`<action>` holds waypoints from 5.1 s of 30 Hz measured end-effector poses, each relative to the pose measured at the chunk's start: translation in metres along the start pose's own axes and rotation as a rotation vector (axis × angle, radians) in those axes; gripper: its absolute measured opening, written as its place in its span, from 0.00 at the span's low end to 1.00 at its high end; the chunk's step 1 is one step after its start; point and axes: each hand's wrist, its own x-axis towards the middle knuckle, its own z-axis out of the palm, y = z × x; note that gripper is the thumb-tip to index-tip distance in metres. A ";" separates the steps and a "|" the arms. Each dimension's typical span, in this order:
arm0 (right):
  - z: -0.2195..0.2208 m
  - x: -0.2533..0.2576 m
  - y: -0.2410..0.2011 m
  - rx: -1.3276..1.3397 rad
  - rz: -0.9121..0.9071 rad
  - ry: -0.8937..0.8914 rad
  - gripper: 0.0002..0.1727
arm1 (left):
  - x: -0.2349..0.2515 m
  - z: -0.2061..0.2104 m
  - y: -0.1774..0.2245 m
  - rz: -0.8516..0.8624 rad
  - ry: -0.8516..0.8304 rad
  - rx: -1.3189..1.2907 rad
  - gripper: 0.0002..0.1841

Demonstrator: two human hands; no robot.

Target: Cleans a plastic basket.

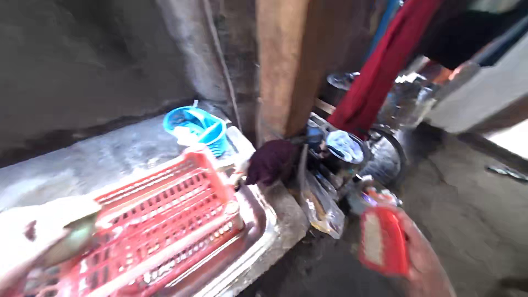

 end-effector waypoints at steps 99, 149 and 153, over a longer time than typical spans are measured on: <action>0.518 0.020 0.006 -0.688 -0.094 -1.254 0.34 | -0.035 -0.054 0.072 -0.319 0.115 -1.281 0.21; 0.489 0.001 0.078 -0.883 0.010 -1.845 0.10 | 0.003 0.005 0.044 -0.338 -0.028 -0.813 0.36; 0.457 0.035 0.032 -1.380 -0.004 -1.741 0.13 | 0.003 0.003 0.045 -0.290 -0.025 -0.598 0.40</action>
